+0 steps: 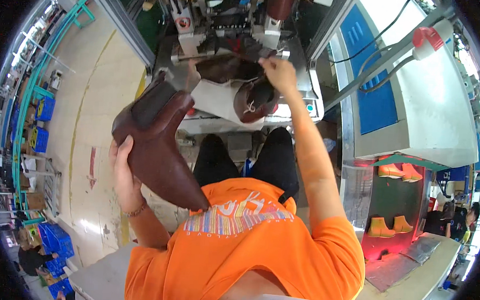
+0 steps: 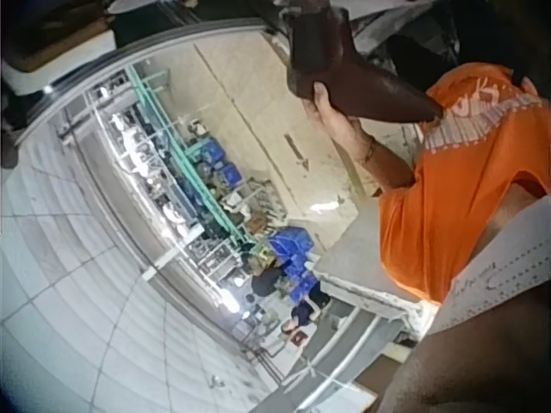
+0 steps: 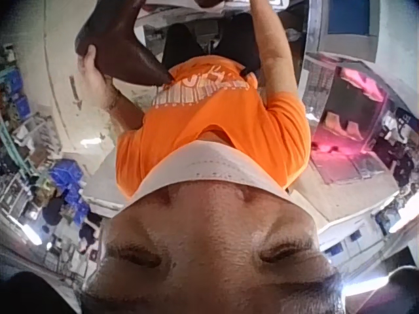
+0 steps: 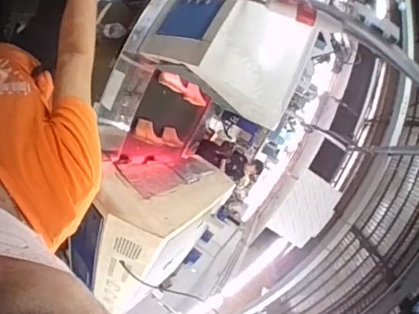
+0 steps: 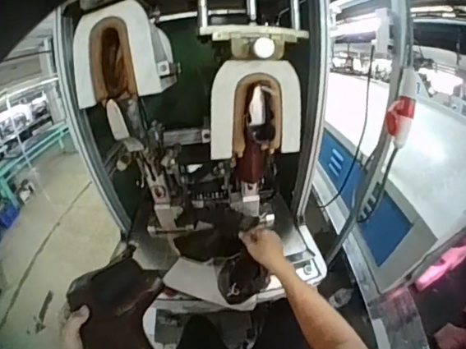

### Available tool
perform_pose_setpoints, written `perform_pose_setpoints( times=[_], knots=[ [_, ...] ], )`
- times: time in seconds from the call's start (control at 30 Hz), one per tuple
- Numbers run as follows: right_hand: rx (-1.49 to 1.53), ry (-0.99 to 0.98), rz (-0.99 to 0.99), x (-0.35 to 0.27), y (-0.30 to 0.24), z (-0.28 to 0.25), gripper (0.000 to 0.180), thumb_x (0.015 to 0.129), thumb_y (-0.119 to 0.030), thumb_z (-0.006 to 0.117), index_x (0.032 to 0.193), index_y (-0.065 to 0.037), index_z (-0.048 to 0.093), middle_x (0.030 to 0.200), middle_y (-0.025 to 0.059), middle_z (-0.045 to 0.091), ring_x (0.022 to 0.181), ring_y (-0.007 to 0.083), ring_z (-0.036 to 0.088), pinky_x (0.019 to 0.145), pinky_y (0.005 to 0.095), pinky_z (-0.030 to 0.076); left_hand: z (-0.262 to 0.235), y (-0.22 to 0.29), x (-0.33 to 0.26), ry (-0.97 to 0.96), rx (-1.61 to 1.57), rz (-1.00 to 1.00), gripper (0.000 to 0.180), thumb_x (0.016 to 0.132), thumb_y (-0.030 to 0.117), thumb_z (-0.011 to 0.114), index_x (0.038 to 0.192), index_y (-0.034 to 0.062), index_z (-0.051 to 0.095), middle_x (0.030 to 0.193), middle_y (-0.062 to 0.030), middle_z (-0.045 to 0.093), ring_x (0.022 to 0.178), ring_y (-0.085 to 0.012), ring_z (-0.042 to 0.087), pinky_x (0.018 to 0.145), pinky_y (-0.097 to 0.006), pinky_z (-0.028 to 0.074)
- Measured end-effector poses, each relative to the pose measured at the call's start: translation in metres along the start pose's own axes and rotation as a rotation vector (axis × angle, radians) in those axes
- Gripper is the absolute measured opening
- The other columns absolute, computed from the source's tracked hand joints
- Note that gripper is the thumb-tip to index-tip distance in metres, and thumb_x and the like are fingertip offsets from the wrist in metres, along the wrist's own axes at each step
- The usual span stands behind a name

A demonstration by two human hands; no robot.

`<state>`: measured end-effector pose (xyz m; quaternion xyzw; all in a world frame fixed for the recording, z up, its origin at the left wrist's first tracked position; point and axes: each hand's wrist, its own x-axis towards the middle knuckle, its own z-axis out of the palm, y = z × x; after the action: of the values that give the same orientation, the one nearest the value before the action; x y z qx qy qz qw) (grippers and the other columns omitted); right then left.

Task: The person repeatedly places brown shoe uppers into a shoe-lasting machine, presses a button to activate the machine, and then removes the processed uppers. The person handles the shoe parts one at a time, placing them into the machine's molds and retrieving them after the cycle completes.

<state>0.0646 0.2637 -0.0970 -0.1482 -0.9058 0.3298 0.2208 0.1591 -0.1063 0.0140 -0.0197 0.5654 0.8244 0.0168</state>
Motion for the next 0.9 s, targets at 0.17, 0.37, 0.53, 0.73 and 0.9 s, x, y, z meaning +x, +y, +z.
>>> perform_pose_setpoints(
  times=[0.17, 0.37, 0.53, 0.73, 0.9],
  knots=[
    [0.176, 0.133, -0.139, -0.004, -0.010, -0.035, 0.027, 0.078, -0.028, 0.060, 0.088, -0.004, 0.065, 0.079, 0.0165, 0.062, 0.071, 0.0314, 0.061, 0.064, 0.0349, 0.047, 0.024, -0.007, 0.015, -0.112, -0.049, -0.005, 0.038, 0.084, 0.013, 0.053, 0.117, -0.0033, 0.045, 0.114, -0.0128, 0.053, 0.102, -0.0206, 0.052, 0.090, -0.032, 0.040],
    [0.754, -0.193, -0.028, -0.106, -0.062, -0.120, 0.053, 0.085, -0.035, 0.055, 0.126, -0.003, 0.043, 0.121, 0.0123, 0.051, 0.107, 0.0184, 0.049, 0.088, 0.0311, 0.040, 0.083, 0.001, 0.018, -0.454, -0.190, -0.038, 0.042, 0.084, 0.011, 0.053, 0.122, -0.0004, 0.041, 0.118, -0.0109, 0.050, 0.108, -0.0194, 0.049, 0.093, -0.032, 0.038],
    [1.352, -0.225, -0.082, -0.167, -0.046, -0.139, 0.112, 0.067, -0.066, 0.058, 0.138, -0.003, -0.002, 0.137, 0.0176, 0.025, 0.127, 0.0284, 0.025, 0.104, 0.0407, 0.018, 0.188, -0.026, -0.015, -0.843, -0.096, -0.210, 0.038, 0.084, 0.012, 0.055, 0.118, 0.0004, 0.044, 0.114, -0.0091, 0.052, 0.103, -0.0164, 0.051, 0.090, -0.029, 0.039],
    [1.445, 0.397, 0.462, -0.241, 0.030, -0.183, 0.083, 0.066, -0.024, 0.072, 0.132, -0.002, 0.027, 0.125, 0.0127, 0.042, 0.113, 0.0229, 0.043, 0.097, 0.0353, 0.035, 0.265, -0.129, -0.065, -1.317, 0.161, -0.627, 0.037, 0.087, 0.013, 0.054, 0.118, -0.0017, 0.042, 0.108, -0.0073, 0.053, 0.096, -0.0133, 0.052, 0.084, -0.026, 0.043],
    [1.406, 0.948, 0.899, -0.348, 0.140, -0.220, 0.059, 0.074, -0.018, 0.061, 0.127, -0.007, 0.036, 0.118, 0.0135, 0.050, 0.103, 0.0276, 0.052, 0.090, 0.0386, 0.042, 0.276, -0.163, -0.084, -1.586, 0.264, -0.463, 0.055, 0.087, 0.010, 0.050, 0.135, 0.0034, 0.024, 0.129, -0.0166, 0.041, 0.107, -0.0234, 0.051, 0.084, -0.032, 0.046]
  ],
)
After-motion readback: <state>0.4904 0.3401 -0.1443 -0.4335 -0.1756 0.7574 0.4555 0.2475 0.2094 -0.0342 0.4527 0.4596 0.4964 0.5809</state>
